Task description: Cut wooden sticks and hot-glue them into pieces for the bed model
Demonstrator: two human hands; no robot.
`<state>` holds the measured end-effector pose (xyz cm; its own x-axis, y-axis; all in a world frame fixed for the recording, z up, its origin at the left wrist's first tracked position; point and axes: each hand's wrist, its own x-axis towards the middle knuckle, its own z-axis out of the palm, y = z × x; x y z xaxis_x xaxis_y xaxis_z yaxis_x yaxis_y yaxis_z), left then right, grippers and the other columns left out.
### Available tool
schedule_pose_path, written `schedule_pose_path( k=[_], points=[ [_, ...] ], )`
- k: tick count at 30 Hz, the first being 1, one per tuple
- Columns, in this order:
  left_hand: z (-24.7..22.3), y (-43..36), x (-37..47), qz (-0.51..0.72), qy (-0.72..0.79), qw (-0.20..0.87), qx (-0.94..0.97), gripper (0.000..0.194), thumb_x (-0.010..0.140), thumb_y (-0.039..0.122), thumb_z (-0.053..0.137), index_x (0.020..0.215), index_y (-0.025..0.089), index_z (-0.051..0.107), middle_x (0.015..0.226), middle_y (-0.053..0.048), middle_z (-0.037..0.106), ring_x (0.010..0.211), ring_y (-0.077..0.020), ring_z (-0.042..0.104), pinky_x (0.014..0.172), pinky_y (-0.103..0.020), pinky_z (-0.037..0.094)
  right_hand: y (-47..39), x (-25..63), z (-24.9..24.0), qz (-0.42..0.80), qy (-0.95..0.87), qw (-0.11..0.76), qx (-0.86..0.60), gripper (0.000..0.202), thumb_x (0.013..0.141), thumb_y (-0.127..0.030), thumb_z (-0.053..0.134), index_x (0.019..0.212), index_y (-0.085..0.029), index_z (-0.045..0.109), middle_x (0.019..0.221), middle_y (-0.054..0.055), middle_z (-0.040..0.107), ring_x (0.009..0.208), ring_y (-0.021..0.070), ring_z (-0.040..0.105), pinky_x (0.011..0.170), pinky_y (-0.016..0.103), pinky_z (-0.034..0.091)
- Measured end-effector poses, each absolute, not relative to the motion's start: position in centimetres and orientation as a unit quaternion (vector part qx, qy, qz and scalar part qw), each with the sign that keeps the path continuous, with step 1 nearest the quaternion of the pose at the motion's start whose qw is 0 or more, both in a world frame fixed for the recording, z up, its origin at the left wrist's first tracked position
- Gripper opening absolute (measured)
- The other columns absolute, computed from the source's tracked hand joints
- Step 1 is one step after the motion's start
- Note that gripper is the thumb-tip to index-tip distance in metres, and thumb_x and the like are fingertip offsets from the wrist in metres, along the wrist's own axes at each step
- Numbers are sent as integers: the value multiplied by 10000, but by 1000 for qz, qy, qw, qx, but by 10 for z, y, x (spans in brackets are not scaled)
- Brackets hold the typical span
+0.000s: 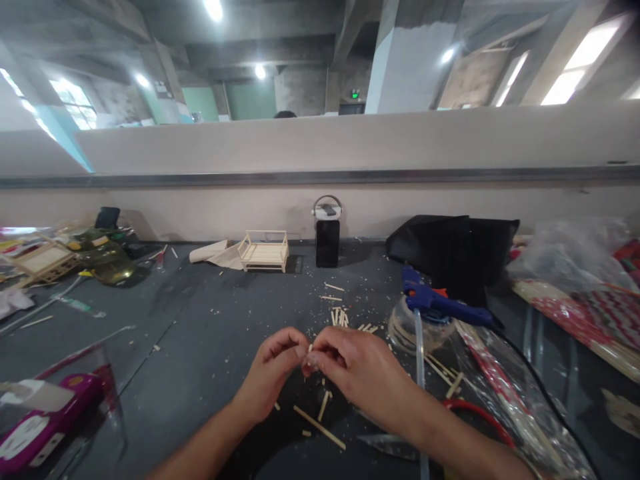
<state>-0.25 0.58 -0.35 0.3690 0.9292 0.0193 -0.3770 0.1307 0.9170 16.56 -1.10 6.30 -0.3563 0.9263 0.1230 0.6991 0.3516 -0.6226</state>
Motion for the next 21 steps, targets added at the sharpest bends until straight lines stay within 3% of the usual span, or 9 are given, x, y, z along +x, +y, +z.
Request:
schedule_pose_path(
  k=[5, 13, 21],
  points=[
    [-4, 6, -4, 473, 292, 683, 474, 144, 791, 281, 706, 815, 154, 643, 717, -12, 606, 673, -127, 534, 663, -258, 418, -10, 167, 62, 244, -782, 247, -518, 130, 890, -169, 573, 811, -209, 669, 773, -25, 715, 740, 141, 641, 667, 250, 400],
    [-5, 9, -4, 478, 345, 648, 483, 176, 805, 296, 689, 726, 153, 624, 637, 7, 587, 621, -114, 506, 634, -239, 395, -10, 169, 66, 206, -803, 235, -507, 203, 932, -186, 498, 831, -217, 671, 814, -2, 721, 757, 158, 650, 686, 265, 401],
    [-2, 15, -3, 511, 366, 642, 439, 212, 821, 315, 666, 701, 152, 604, 614, 13, 570, 595, -111, 501, 646, -251, 408, -8, 175, 70, 120, -792, 261, -539, 261, 959, -253, 390, 737, -202, 517, 682, 13, 609, 621, 159, 555, 593, 278, 352]
  ],
)
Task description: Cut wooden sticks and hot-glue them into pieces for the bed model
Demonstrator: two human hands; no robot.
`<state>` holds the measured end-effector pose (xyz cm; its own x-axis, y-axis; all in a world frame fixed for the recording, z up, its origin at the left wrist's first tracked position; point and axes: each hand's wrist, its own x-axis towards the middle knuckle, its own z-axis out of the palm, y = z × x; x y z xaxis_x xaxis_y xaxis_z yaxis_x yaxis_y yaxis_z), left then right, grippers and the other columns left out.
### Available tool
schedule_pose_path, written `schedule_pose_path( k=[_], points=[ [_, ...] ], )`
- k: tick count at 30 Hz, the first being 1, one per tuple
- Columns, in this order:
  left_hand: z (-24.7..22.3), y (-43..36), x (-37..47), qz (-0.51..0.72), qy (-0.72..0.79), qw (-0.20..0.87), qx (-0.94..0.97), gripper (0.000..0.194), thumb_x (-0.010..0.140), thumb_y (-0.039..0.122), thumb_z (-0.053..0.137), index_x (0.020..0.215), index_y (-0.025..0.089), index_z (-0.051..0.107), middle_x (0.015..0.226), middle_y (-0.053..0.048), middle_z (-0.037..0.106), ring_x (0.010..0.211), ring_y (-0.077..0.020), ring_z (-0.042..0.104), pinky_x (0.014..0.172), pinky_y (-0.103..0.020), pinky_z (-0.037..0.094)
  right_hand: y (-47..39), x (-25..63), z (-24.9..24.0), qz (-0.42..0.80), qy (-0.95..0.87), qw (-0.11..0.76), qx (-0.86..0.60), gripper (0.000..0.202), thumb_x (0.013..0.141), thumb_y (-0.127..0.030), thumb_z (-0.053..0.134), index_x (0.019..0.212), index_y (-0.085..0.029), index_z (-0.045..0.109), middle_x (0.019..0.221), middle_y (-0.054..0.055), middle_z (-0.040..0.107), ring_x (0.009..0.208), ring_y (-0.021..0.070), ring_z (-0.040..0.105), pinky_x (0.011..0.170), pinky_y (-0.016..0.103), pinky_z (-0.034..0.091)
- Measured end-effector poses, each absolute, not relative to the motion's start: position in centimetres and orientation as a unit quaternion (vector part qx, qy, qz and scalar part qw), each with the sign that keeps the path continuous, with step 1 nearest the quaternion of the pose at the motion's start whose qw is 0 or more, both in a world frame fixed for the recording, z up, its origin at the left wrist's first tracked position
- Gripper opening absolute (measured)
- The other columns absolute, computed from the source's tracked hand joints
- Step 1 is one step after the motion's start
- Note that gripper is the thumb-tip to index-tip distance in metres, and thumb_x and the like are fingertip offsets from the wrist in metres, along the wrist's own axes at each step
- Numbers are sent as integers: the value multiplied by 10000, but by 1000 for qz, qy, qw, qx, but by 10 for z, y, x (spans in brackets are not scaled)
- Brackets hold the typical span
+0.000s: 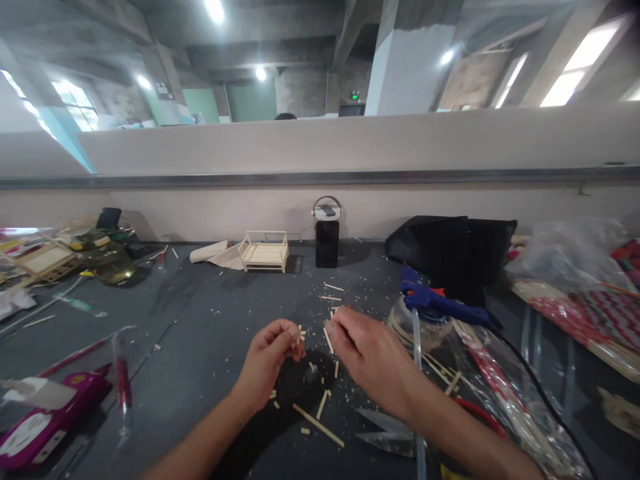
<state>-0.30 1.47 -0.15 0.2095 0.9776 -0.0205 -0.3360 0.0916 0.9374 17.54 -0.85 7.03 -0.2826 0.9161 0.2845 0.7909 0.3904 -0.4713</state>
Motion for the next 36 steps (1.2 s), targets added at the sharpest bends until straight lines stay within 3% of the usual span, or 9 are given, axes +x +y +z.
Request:
schedule_pose_path(
  k=[5, 10, 17, 26, 32, 36],
  points=[
    [1, 14, -2, 514, 356, 643, 443, 208, 805, 323, 692, 715, 146, 631, 633, 1, 591, 613, -116, 517, 617, -243, 407, -9, 172, 66, 127, -791, 275, -532, 303, 966, -293, 407, 704, -203, 527, 670, 10, 606, 606, 149, 544, 580, 272, 348],
    [-2, 11, -2, 509, 350, 641, 456, 181, 767, 318, 738, 758, 149, 673, 683, -9, 628, 627, -114, 530, 628, -243, 413, -9, 167, 62, 223, -774, 265, -530, 115, 905, -222, 530, 964, -211, 628, 831, 6, 689, 722, 154, 618, 667, 270, 410],
    [-2, 10, -3, 507, 318, 660, 454, 270, 790, 414, 703, 822, 146, 698, 671, -15, 615, 633, -125, 536, 651, -261, 428, -7, 167, 60, 251, -761, 287, -524, 145, 909, -192, 515, 849, -211, 645, 801, -6, 706, 738, 152, 632, 671, 264, 417],
    [-7, 8, -4, 492, 340, 633, 491, 120, 787, 277, 720, 828, 168, 689, 724, -12, 637, 667, -128, 550, 674, -257, 434, -10, 166, 64, 281, -748, 290, -526, 146, 902, -209, 534, 835, -218, 663, 786, -12, 719, 733, 154, 645, 668, 267, 427],
    [-5, 9, -5, 474, 363, 625, 503, 154, 771, 293, 724, 732, 157, 663, 624, 8, 598, 613, -116, 518, 638, -231, 397, -9, 166, 67, 268, -742, 283, -545, 212, 850, -183, 588, 1055, -203, 637, 877, 28, 701, 785, 171, 639, 723, 293, 454],
    [-5, 8, -7, 440, 376, 610, 541, 194, 757, 326, 732, 713, 156, 648, 593, 19, 569, 587, -109, 483, 601, -222, 362, -10, 165, 66, 245, -767, 274, -525, 77, 850, -168, 594, 852, -204, 662, 827, 7, 674, 766, 158, 614, 685, 275, 425]
  ],
)
